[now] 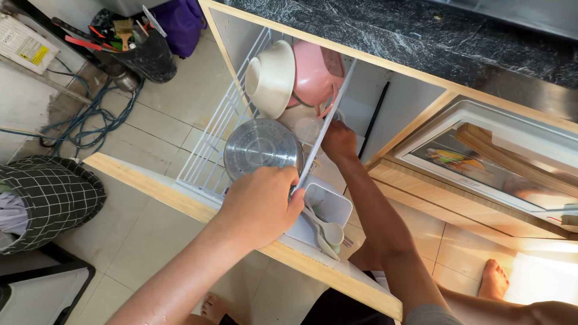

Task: Set the dining table with plates, glasses, and silverware.

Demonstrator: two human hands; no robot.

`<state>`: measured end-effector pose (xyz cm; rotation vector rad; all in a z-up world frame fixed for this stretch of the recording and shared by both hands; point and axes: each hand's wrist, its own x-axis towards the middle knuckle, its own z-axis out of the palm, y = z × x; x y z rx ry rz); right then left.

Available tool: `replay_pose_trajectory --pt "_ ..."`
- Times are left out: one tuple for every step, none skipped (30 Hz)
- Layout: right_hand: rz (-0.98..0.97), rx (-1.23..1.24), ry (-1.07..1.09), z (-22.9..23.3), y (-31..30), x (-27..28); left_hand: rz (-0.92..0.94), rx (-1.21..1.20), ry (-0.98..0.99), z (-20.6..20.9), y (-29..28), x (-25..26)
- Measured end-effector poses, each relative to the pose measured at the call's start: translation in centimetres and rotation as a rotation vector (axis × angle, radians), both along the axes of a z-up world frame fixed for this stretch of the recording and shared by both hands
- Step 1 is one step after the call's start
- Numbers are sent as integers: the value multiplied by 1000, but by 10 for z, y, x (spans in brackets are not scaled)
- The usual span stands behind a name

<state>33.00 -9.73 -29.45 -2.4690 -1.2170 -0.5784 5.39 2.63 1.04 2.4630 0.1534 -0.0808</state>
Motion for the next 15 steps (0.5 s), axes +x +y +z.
replay_pose_trajectory --pt "-4 18 10 -1 1 -2 45 39 -48 -2 1 0" --pt "-9 20 11 -1 1 -3 40 41 -47 -3 2 0" --pt "17 118 -39 -1 1 -4 29 52 -5 -4 2 -1" --pt "42 212 -84 -3 -1 -9 18 59 44 -6 2 -4" --pt "37 210 -76 -6 -1 -9 13 58 52 -5 2 -4" --pt "34 185 -40 -8 -4 -5 23 56 66 -3 2 -3" --pt "31 160 -5 -9 -7 -2 32 56 81 -1 1 -2" --pt "25 157 -1 -10 -6 -5 26 53 85 1 1 -2" --pt "29 188 -7 -10 -5 -7 28 31 106 3 0 -3" --pt "28 223 -18 -10 -5 -7 25 15 123 7 0 -1" --pt "17 224 -19 -13 -2 -6 14 16 123 6 0 -1" --pt "42 285 -57 -16 1 -5 17 16 97 4 0 -1" --pt "66 346 -96 -20 4 -4 20 15 71 2 0 -1" --pt "62 344 -95 -24 5 -4 16 14 72 3 -1 0" --pt "90 356 -98 -29 5 -4 22 0 93 4 -2 0"
